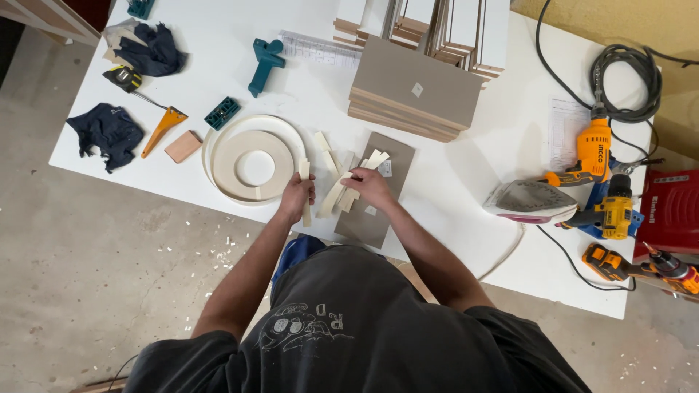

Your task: Applying adhesive edge banding strips to wooden boards on a workbench

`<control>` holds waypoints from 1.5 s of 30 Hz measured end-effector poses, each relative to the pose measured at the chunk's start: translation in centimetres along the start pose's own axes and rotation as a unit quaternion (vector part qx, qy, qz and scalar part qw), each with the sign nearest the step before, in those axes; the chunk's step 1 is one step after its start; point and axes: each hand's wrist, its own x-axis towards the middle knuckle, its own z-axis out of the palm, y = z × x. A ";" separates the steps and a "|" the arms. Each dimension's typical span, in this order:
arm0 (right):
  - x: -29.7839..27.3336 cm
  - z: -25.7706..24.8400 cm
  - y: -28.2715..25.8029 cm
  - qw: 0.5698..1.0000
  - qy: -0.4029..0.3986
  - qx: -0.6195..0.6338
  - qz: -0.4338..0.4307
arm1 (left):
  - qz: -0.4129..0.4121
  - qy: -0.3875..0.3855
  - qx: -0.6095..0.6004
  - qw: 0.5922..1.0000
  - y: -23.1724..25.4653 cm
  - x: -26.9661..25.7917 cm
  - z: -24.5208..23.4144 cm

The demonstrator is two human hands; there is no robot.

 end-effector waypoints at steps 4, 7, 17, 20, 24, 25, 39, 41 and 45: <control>-4.1 -2.1 -7.0 0.993 -0.008 0.115 -0.007 | -0.007 -0.052 -0.006 0.999 4.5 -4.7 2.4; -4.7 -2.8 -7.3 0.991 -0.013 0.133 -0.034 | -0.043 -0.130 -0.060 0.989 6.2 -7.3 4.9; -4.9 -3.3 -3.4 0.964 0.057 0.232 -0.120 | -0.072 -0.238 -0.096 0.964 3.6 -7.2 7.7; -5.5 -3.3 -3.8 0.964 0.075 0.227 -0.113 | -0.073 -0.210 -0.078 0.972 2.4 -6.3 8.0; -5.8 -4.1 -4.2 0.961 0.123 0.234 -0.086 | -0.095 -0.168 -0.079 0.978 2.1 -5.9 8.2; -5.7 -4.3 -3.3 0.961 0.122 0.234 -0.086 | -0.094 -0.168 -0.079 0.978 1.1 -4.9 8.1; -7.0 -0.2 -3.7 0.982 0.134 0.044 -0.127 | -0.084 -0.212 0.004 0.974 1.7 -7.6 8.3; -7.5 0.3 -3.4 0.974 0.141 -0.009 -0.179 | -0.085 -0.207 0.003 0.975 0.4 -8.1 8.1; -6.6 0.4 -4.2 0.958 0.171 -0.071 -0.218 | -0.099 -0.165 -0.047 0.980 1.2 -11.5 7.6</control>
